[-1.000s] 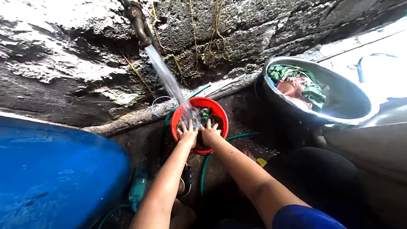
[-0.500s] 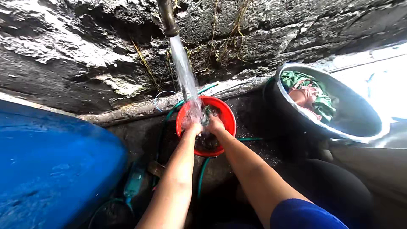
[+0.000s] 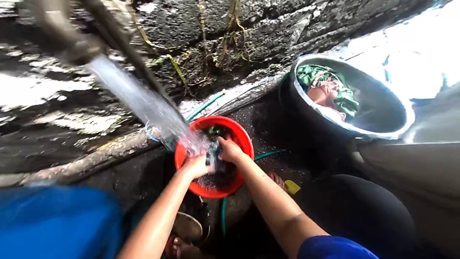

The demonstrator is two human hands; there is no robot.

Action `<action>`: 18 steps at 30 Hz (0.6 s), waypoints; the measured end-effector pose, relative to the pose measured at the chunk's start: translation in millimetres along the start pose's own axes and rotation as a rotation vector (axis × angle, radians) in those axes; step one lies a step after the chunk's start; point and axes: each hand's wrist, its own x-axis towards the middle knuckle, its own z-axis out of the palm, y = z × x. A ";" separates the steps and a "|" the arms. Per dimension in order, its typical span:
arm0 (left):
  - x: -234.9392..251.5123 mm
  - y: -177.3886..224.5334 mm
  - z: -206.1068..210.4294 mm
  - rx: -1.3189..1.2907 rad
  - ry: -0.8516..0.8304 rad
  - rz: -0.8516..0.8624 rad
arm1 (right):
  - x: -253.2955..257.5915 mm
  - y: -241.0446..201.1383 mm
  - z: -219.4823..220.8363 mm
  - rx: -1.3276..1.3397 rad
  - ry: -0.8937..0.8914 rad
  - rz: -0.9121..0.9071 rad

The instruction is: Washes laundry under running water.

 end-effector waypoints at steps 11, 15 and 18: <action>17.7 28.1 3.8 0.127 -0.012 -0.226 | 11.0 -8.2 -3.8 0.334 -0.081 0.118; 20.8 34.6 14.9 0.189 -0.003 -0.301 | 6.6 -0.7 5.5 0.509 -0.083 0.126; 20.6 33.6 22.0 0.233 -0.071 -0.339 | 0.3 1.4 6.7 0.635 -0.116 0.147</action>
